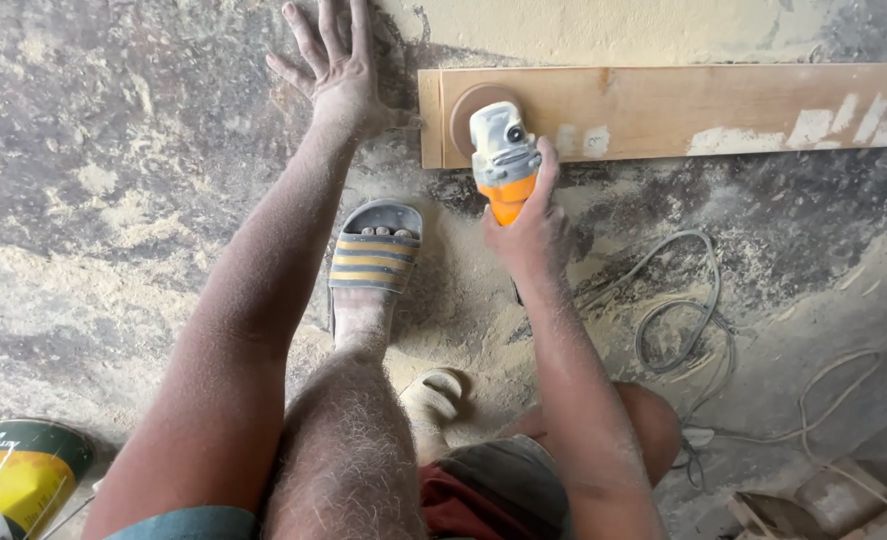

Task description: Sanding wooden planks using an angle grinder with a sanding disc on a workshop floor.

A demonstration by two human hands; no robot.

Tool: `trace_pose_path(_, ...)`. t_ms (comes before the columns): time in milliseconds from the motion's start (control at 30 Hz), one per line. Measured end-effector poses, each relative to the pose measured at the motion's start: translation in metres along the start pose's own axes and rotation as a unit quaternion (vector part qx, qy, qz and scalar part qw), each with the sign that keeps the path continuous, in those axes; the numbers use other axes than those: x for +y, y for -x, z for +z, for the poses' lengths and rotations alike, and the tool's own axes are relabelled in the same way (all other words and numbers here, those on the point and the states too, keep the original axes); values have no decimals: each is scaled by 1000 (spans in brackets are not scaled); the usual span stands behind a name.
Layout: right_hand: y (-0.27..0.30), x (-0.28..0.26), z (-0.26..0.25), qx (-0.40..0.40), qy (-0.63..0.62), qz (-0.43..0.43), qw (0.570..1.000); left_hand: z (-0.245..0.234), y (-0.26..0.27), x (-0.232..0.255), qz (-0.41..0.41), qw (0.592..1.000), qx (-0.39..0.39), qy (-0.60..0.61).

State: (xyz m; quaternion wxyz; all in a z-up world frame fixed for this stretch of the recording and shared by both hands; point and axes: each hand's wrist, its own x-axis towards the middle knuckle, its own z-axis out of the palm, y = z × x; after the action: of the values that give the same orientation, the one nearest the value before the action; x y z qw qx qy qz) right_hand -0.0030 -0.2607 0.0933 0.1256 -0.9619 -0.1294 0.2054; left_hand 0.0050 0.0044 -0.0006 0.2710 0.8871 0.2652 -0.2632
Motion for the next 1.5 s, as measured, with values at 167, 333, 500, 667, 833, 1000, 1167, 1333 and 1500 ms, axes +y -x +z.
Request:
trace_pose_path(167,-15,1,-11,30,-1,11,999,1,-2,2,10,1000,20,1)
trace_pose_path(333,-22,4,-4,17,16,-40,999,3,-2,1,-4,1000,6,2)
trace_pose_path(500,-30,3,-16,-24,16,-11,1000,5,-1,1,4,1000,17,6)
trace_pose_path(667,-51,14,-20,29,-44,36,998,-2,1,4,6,1000,20,14)
trace_pose_path(833,-41,-13,-18,-25,-37,9,999,-2,-1,5,-11,1000,-3,7)
trace_pose_path(1000,-47,-15,-1,-19,13,-36,999,-1,4,2,-9,1000,-1,-13)
trace_pose_path(1167,-52,6,-13,28,18,-4,999,2,4,4,-8,1000,11,-8)
trace_pose_path(1333,-61,-6,3,27,-14,-8,1000,1,-1,3,-5,1000,6,-10)
trace_pose_path(1500,-53,-11,8,-5,-12,-41,999,-9,10,9,-17,1000,-1,-9)
